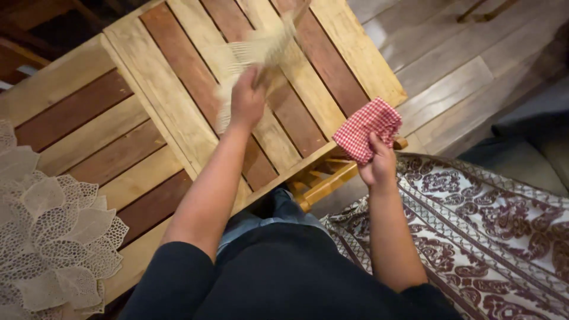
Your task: The recorder wipes down decorative doilies and wooden table surfaces with a cloth in a restaurant.
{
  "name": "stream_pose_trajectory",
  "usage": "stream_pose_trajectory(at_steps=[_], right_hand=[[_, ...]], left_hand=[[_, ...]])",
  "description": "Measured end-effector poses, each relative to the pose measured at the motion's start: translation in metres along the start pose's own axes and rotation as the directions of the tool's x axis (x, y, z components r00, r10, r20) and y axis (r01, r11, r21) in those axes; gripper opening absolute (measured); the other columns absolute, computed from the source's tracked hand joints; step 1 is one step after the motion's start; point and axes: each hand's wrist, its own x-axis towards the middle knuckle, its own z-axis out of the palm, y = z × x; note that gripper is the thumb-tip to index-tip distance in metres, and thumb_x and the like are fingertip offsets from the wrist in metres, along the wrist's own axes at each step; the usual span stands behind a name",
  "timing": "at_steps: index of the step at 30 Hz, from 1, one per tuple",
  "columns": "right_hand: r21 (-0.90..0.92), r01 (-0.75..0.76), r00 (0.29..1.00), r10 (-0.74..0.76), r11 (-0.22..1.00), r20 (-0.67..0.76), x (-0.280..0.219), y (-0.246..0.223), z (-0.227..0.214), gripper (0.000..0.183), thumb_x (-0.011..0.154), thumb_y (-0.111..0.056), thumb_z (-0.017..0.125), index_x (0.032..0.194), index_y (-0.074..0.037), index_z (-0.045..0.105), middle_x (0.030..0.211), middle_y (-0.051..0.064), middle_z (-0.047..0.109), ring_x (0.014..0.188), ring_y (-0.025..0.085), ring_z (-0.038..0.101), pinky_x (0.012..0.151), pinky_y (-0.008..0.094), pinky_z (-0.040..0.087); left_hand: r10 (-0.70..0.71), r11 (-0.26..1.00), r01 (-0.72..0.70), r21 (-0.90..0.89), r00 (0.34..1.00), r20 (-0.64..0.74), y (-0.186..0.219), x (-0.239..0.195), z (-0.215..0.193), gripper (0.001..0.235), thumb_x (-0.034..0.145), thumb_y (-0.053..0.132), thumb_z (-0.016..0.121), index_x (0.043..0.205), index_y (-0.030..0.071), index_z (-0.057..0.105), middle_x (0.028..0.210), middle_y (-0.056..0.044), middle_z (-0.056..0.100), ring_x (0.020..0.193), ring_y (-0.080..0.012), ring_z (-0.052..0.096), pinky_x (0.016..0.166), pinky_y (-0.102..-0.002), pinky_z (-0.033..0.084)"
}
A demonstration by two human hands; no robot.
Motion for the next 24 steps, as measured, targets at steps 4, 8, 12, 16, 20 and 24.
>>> stream_pose_trajectory(at_steps=[4, 8, 12, 16, 20, 24], right_hand=[[0.018, 0.013, 0.999, -0.014, 1.0, 0.048, 0.008, -0.003, 0.008, 0.034, 0.106, -0.004, 0.051, 0.141, -0.004, 0.056, 0.132, 0.013, 0.067, 0.118, 0.03, 0.068, 0.104, 0.048, 0.059], [-0.028, 0.06, 0.996, -0.058, 0.998, 0.072, 0.014, -0.001, 0.036, 0.033, 0.105, -0.005, 0.053, 0.138, -0.005, 0.055, 0.129, 0.011, 0.067, 0.115, 0.028, 0.069, 0.102, 0.047, 0.058], [-0.089, 0.098, 0.993, -0.092, 0.991, 0.073, 0.029, 0.016, 0.036, 0.033, 0.106, -0.003, 0.056, 0.139, -0.002, 0.057, 0.129, 0.011, 0.067, 0.115, 0.028, 0.069, 0.103, 0.045, 0.058], [-0.211, 0.163, 0.985, -0.171, 0.964, -0.02, 0.049, 0.034, 0.028, 0.037, 0.103, -0.003, 0.057, 0.14, -0.007, 0.053, 0.128, 0.01, 0.065, 0.112, 0.027, 0.068, 0.098, 0.044, 0.059], [-0.376, 0.362, 0.932, -0.337, 0.853, 0.134, 0.076, 0.057, 0.062, 0.044, 0.107, -0.004, 0.053, 0.151, -0.004, 0.049, 0.145, 0.007, 0.061, 0.13, 0.018, 0.063, 0.113, 0.032, 0.051], [-0.749, 0.644, 0.746, -0.346, 0.158, 0.569, 0.102, 0.101, 0.11, 0.047, 0.107, -0.005, 0.055, 0.153, -0.003, 0.047, 0.145, 0.013, 0.059, 0.129, 0.023, 0.062, 0.111, 0.032, 0.049]], left_hand=[[-0.162, 0.799, 0.125, -0.588, 0.987, -0.011, 0.029, 0.047, -0.027, 0.039, 0.103, 0.027, 0.065, 0.132, 0.002, 0.064, 0.116, -0.006, 0.067, 0.105, -0.0172, 0.062, 0.092, -0.034, 0.052], [-0.205, 0.48, 0.076, -0.874, 0.978, -0.028, 0.033, 0.052, -0.065, 0.048, 0.106, 0.037, 0.066, 0.14, 0.004, 0.056, 0.128, -0.007, 0.066, 0.118, -0.0211, 0.064, 0.104, -0.038, 0.052], [-0.206, 0.027, 0.157, -0.987, 0.967, 0.149, -0.015, 0.014, -0.099, 0.059, 0.099, 0.048, 0.056, 0.14, 0.006, 0.051, 0.129, -0.009, 0.065, 0.119, -0.0264, 0.065, 0.105, -0.043, 0.054], [-0.618, 0.658, 0.251, -0.709, 0.719, -0.319, -0.174, -0.075, -0.121, 0.042, 0.105, 0.033, 0.056, 0.136, 0.004, 0.056, 0.124, -0.01, 0.064, 0.111, -0.0245, 0.065, 0.096, -0.039, 0.051], [-0.428, 0.811, 0.572, 0.125, 0.724, -0.541, -0.155, -0.121, -0.139, 0.046, 0.101, 0.037, 0.063, 0.137, 0.009, 0.06, 0.134, -0.014, 0.061, 0.125, -0.0357, 0.055, 0.109, -0.05, 0.041], [-0.255, 0.672, 0.399, 0.624, 0.915, -0.311, -0.112, -0.123, -0.134, 0.06, 0.092, 0.042, 0.067, 0.145, 0.017, 0.056, 0.153, -0.02, 0.045, 0.139, -0.048, 0.036, 0.113, -0.06, 0.031]])
